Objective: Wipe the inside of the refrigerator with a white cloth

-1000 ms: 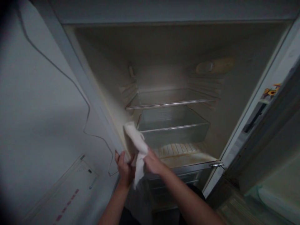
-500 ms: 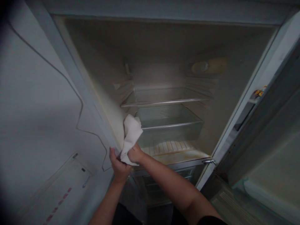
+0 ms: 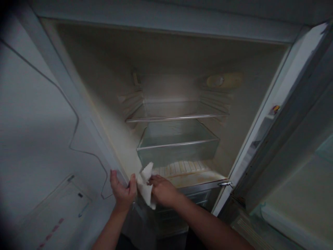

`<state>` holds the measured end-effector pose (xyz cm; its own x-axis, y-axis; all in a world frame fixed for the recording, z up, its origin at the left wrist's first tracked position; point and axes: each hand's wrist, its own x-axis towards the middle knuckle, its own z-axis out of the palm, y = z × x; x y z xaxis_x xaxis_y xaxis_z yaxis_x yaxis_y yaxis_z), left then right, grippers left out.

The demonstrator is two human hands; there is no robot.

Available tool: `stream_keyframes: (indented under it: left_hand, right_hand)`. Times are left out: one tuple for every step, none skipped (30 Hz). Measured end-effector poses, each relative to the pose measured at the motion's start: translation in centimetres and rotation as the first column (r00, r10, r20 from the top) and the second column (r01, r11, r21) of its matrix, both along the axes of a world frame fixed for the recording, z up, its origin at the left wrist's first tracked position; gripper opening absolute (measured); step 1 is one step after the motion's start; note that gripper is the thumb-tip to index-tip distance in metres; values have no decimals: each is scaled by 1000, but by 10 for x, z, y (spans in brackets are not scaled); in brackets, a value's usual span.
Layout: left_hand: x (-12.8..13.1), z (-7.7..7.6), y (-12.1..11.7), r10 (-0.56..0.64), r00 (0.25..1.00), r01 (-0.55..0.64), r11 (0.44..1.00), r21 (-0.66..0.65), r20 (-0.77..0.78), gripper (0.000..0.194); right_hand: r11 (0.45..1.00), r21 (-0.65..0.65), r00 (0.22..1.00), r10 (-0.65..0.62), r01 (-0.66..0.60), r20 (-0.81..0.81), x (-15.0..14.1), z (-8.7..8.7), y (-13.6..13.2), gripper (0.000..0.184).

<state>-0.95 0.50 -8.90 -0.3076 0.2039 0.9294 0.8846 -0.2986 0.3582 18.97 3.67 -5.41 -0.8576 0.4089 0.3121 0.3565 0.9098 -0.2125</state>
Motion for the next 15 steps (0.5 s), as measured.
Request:
stream_keyframes:
  left_hand:
    - [-1, -3, 1, -16, 1000, 16, 1000, -13, 23, 80]
    - [-2, -5, 1, -32, 998, 34, 999, -27, 47, 80]
    - [-2, -7, 1, -45, 996, 48, 998, -41, 75, 80]
    - [-3, -9, 1, -52, 993, 58, 997, -54, 102, 81]
    - [-3, -9, 1, -59, 991, 66, 996, -61, 118, 82]
    - [-4, -9, 0, -62, 991, 70, 996, -63, 122, 83]
    - [-4, -9, 0, -63, 991, 70, 996, -60, 116, 84]
    - [-4, -8, -1, -64, 993, 69, 996, -51, 100, 84]
    - [-4, -6, -1, -65, 995, 69, 997, -40, 82, 84]
    - [-4, -5, -1, -69, 995, 71, 997, -33, 68, 84]
    - [-4, -5, -1, -72, 995, 74, 997, -30, 66, 83]
    - [-4, -4, -1, -77, 994, 79, 996, -29, 73, 83]
    - [-4, -4, 0, -83, 993, 86, 996, -30, 82, 82]
    - [-4, -4, 0, -88, 992, 91, 995, -32, 93, 82]
    - [-4, -4, 0, -91, 991, 94, 995, -31, 103, 82]
  right_hand:
    - [994, 3, 993, -109, 109, 34, 9, 1, -4, 38]
    - [969, 0, 967, -245, 245, 68, 18, 2, -6, 37]
    - [921, -2, 916, -388, 390, 102, 28, 3, -7, 37]
    - [855, 2, 847, -515, 519, 133, 39, 4, -6, 38]
    - [781, 17, 770, -619, 624, 154, 51, 5, -3, 39]
    - [707, 45, 693, -703, 706, 159, 65, 4, 1, 40]
    - [636, 80, 622, -769, 767, 148, 81, 3, 6, 42]
    - [568, 119, 555, -822, 814, 127, 98, 1, 12, 44]
    - [509, 154, 498, -861, 847, 103, 116, -2, 17, 47]
    - [456, 181, 449, -890, 872, 81, 133, -5, 21, 48]
    - [405, 200, 400, -914, 892, 62, 149, -8, 25, 48]
    - [365, 213, 364, -930, 906, 49, 165, -12, 28, 46]
    - [334, 225, 334, -942, 915, 41, 178, -14, 30, 44]
    - [314, 235, 315, -948, 920, 34, 190, -17, 32, 40]
    - [307, 234, 310, -950, 923, 24, 200, -19, 33, 36]
